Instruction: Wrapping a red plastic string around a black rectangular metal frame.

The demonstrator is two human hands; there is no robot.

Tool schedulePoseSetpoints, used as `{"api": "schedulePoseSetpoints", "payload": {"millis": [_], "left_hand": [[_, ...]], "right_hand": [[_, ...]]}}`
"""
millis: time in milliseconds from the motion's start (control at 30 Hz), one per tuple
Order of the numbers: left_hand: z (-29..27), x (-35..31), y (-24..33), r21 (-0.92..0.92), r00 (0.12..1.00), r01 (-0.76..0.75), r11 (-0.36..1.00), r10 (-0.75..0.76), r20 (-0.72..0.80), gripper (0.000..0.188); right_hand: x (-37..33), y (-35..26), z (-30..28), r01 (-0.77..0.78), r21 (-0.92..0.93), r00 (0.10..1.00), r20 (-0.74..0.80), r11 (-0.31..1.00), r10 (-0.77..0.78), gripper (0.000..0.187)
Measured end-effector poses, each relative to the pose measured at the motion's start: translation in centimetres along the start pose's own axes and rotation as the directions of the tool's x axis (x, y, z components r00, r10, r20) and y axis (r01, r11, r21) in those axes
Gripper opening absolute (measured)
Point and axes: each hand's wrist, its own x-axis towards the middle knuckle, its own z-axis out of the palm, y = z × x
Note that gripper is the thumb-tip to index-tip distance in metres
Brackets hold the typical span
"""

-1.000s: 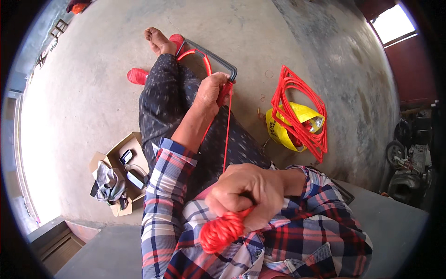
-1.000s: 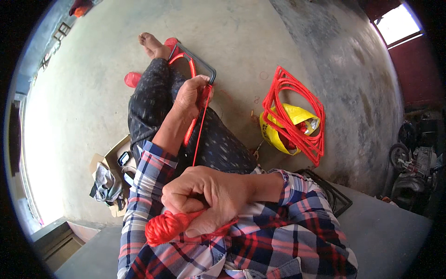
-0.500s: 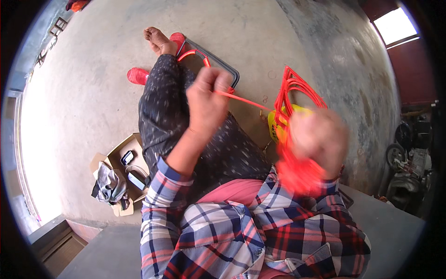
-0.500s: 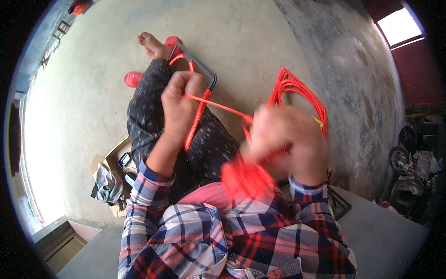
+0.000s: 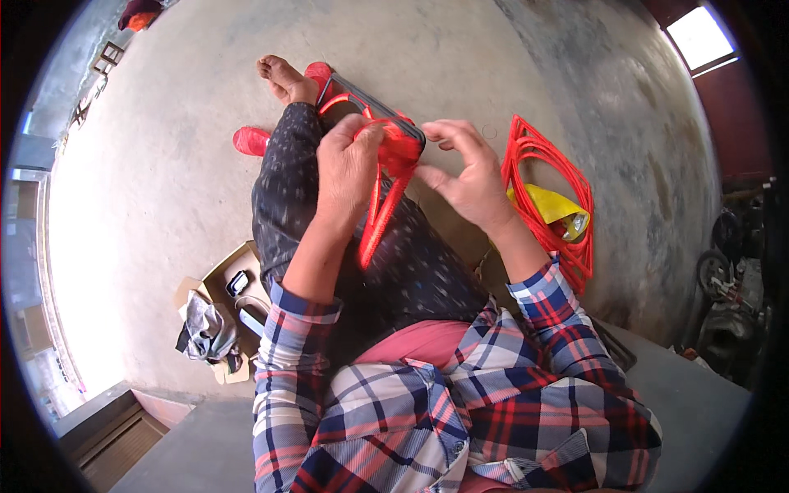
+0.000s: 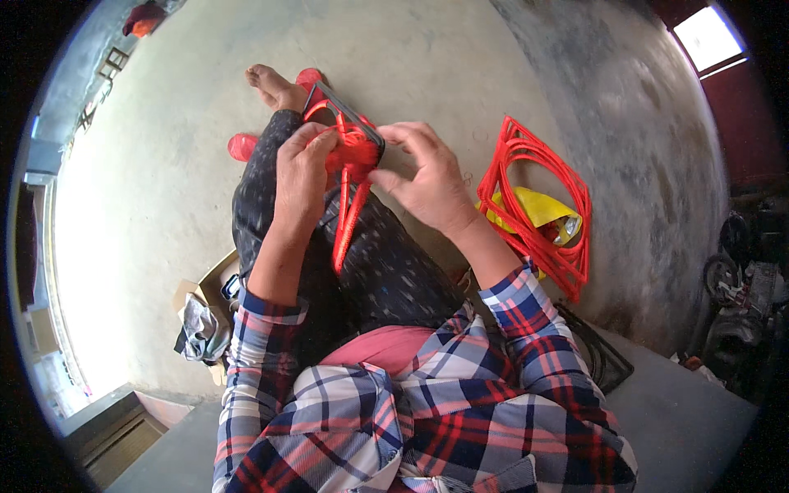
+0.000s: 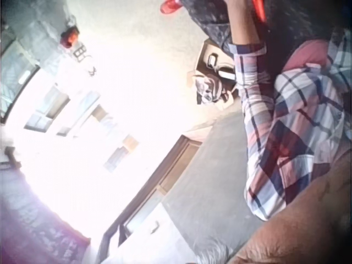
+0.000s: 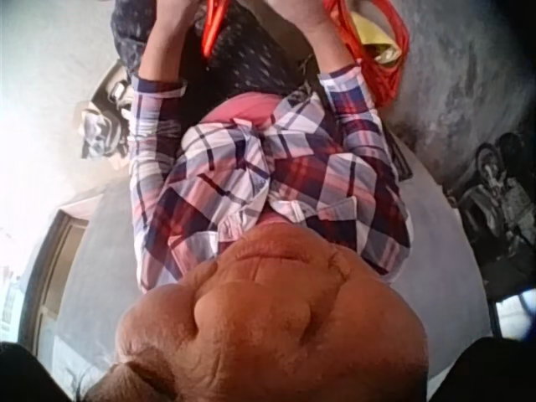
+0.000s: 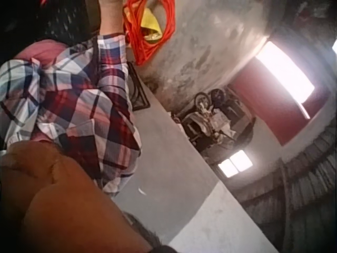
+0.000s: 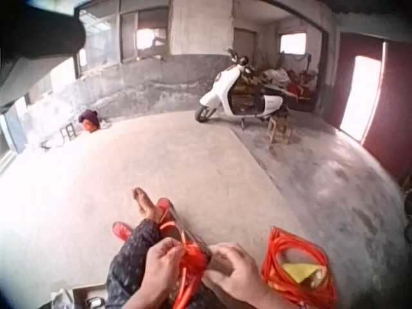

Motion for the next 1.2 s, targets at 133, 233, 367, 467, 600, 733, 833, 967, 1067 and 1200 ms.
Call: {"api": "schedulePoseSetpoints", "payload": {"millis": [133,233,367,467,600,733,833,967,1067,1200], "left_hand": [[1.2,-1.5,1.9,-0.240,0.948,0.241,0.940,-0.174,0.267,0.017],[1.3,-0.4,0.7,-0.050,0.984,0.115,0.992,-0.106,0.143,0.018],[1.1,1.0,-3.7,-0.122,0.974,0.211,0.970,-0.197,0.114,0.012],[1.9,0.4,-1.7,-0.228,0.863,0.495,0.839,-0.442,0.246,0.011],[1.5,1.6,-3.7,-0.235,0.882,0.450,0.862,-0.387,0.269,0.011],[1.0,1.0,-4.1,-0.306,0.873,0.470,0.828,-0.386,0.297,0.011],[1.4,-1.3,-4.3,0.005,0.997,-0.002,1.000,0.002,0.084,0.019],[4.6,-7.7,-2.0,0.323,0.707,-0.706,0.630,0.655,0.268,0.035],[5.0,-10.4,-1.3,0.135,0.764,-0.425,0.895,0.275,0.584,0.029],[2.5,-9.8,1.3,-0.265,0.904,0.012,0.964,0.103,0.416,0.019]], "right_hand": [[-0.7,-0.1,-0.7,-0.021,0.217,0.997,-0.069,0.976,0.036,0.033],[-1.5,-0.2,-4.1,-0.133,0.783,0.946,-0.083,0.607,0.314,0.020],[-4.1,-1.6,-8.5,-0.087,0.970,0.988,0.056,0.228,0.141,0.026],[-7.8,-2.3,-10.8,-0.221,0.963,0.968,0.197,0.153,0.158,0.028],[-13.7,-0.8,-10.4,-0.380,0.867,0.874,0.222,0.324,0.432,0.032],[-14.2,2.5,-11.6,-0.302,0.816,0.575,-0.256,0.493,0.777,0.033],[-13.1,3.6,-12.3,-0.182,0.869,0.734,-0.192,0.461,0.652,0.035],[-9.3,-0.3,-7.6,-0.117,0.394,0.973,-0.138,0.912,0.185,0.046],[-6.4,-2.0,-4.4,-0.029,0.413,0.999,0.046,0.910,0.011,0.074],[-7.3,-3.2,-1.4,-0.471,0.794,0.870,0.348,0.384,0.348,0.084]]}}
